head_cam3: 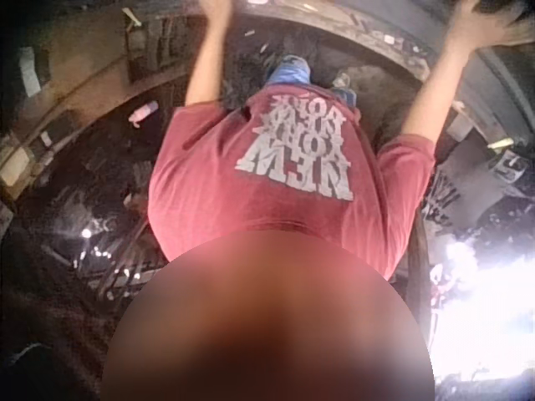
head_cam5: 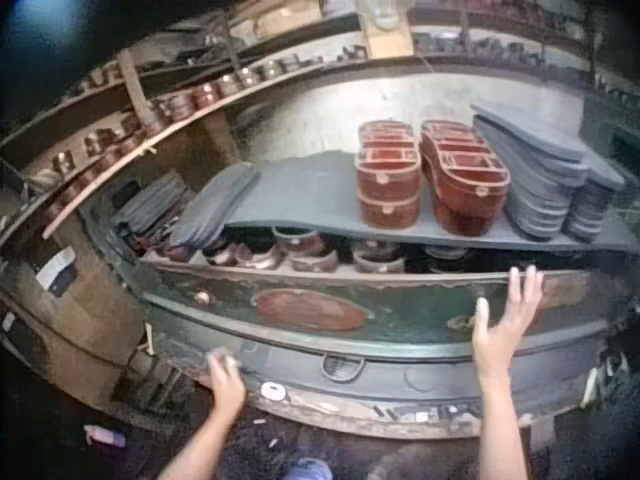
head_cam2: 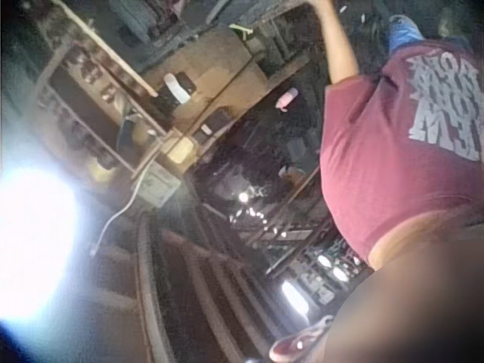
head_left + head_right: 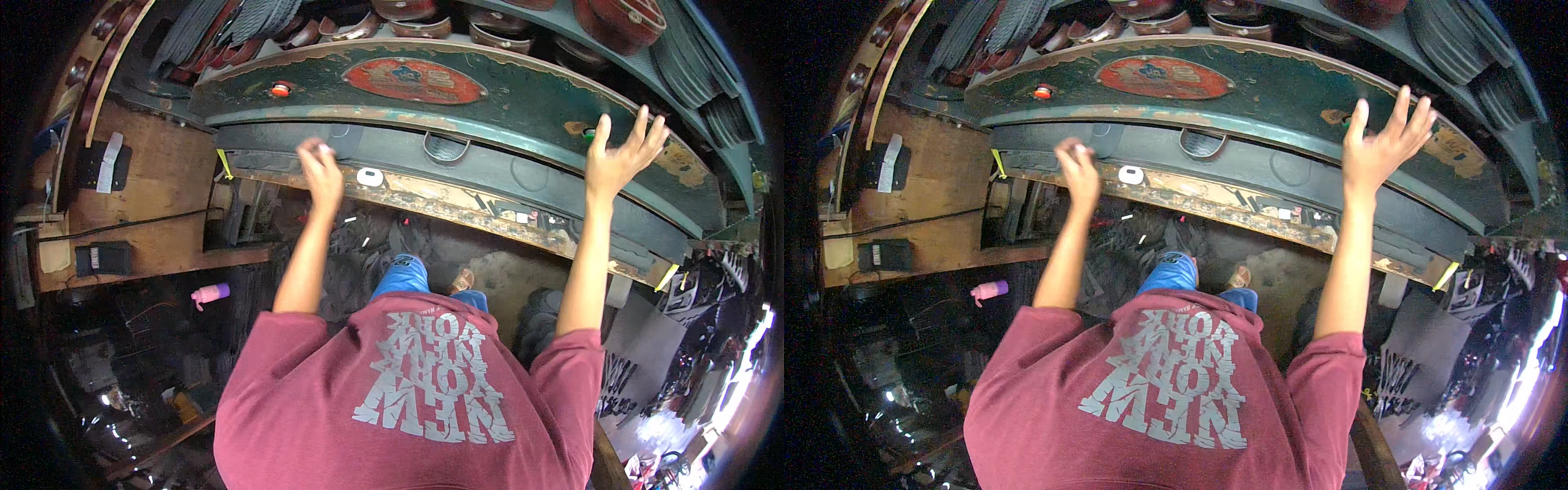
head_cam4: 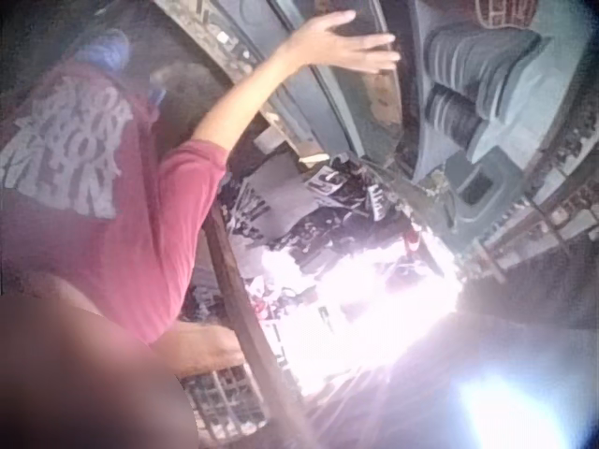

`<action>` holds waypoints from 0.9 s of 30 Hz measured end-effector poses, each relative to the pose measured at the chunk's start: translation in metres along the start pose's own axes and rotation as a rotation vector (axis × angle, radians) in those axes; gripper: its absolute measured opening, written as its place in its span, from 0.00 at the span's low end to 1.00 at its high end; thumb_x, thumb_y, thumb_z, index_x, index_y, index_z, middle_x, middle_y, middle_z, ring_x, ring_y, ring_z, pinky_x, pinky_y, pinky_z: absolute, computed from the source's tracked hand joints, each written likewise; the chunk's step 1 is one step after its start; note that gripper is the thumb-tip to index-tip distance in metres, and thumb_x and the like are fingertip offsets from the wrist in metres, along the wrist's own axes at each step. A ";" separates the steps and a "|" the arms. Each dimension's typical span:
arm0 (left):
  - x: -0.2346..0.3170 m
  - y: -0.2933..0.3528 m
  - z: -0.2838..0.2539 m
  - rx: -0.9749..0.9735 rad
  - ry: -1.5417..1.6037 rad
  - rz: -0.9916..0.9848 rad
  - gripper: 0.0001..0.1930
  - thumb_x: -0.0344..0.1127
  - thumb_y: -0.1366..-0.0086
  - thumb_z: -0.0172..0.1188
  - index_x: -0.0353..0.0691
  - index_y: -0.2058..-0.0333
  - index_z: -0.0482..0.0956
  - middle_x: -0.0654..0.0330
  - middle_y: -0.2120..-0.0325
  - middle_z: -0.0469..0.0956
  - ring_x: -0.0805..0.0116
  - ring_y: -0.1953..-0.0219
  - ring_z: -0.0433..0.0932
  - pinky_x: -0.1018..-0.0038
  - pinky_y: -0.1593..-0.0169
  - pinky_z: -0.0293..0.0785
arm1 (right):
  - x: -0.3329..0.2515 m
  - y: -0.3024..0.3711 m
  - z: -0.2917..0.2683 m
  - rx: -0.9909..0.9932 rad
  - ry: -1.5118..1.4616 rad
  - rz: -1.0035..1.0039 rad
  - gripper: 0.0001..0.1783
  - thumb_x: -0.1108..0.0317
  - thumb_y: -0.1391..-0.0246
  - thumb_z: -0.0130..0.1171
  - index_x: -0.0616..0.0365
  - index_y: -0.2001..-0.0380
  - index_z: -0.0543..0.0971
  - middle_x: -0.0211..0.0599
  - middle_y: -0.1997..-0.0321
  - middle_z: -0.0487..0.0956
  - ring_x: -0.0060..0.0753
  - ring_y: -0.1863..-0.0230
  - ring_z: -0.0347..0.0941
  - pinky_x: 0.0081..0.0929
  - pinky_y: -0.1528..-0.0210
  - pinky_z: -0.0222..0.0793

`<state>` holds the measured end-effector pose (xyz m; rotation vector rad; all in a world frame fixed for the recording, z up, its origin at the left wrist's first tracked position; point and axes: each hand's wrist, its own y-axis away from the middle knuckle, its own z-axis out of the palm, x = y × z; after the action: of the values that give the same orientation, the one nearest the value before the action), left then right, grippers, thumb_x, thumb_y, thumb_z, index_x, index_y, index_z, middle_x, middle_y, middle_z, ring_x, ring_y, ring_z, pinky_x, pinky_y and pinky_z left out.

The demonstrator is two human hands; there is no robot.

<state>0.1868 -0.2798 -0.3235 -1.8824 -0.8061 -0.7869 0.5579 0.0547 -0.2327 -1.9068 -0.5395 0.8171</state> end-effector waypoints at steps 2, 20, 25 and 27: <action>-0.019 0.057 0.012 -0.082 -0.084 0.045 0.13 0.34 0.25 0.49 0.29 0.50 0.67 0.40 0.56 0.71 0.45 0.51 0.73 0.53 0.42 0.68 | -0.032 0.034 -0.026 -0.031 -0.297 0.107 0.24 0.67 0.40 0.65 0.59 0.41 0.77 0.49 0.36 0.72 0.50 0.30 0.63 0.49 0.26 0.54; -0.034 0.088 0.004 -0.248 -0.271 0.406 0.10 0.36 0.36 0.57 0.43 0.57 0.79 0.56 0.59 0.77 0.54 0.49 0.74 0.52 0.35 0.60 | -0.164 0.238 -0.029 -0.917 -0.068 -0.077 0.34 0.48 0.54 0.75 0.60 0.52 0.76 0.48 0.52 0.77 0.52 0.44 0.70 0.49 0.37 0.58; -0.032 0.085 0.000 -0.289 -0.286 0.390 0.10 0.36 0.34 0.56 0.41 0.58 0.80 0.54 0.59 0.76 0.51 0.50 0.73 0.52 0.36 0.60 | -0.167 0.232 -0.023 -0.991 0.014 -0.048 0.35 0.46 0.57 0.77 0.59 0.53 0.78 0.48 0.51 0.78 0.54 0.44 0.71 0.49 0.38 0.61; -0.034 0.082 0.001 -0.313 -0.297 0.376 0.10 0.35 0.34 0.54 0.41 0.58 0.81 0.53 0.57 0.77 0.51 0.49 0.73 0.52 0.36 0.59 | -0.167 0.229 -0.021 -1.013 0.028 -0.028 0.36 0.46 0.59 0.78 0.58 0.51 0.79 0.48 0.49 0.78 0.54 0.42 0.72 0.50 0.38 0.62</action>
<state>0.2322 -0.3162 -0.3909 -2.3794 -0.4963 -0.4184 0.4661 -0.1708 -0.3791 -2.7964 -1.0976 0.5146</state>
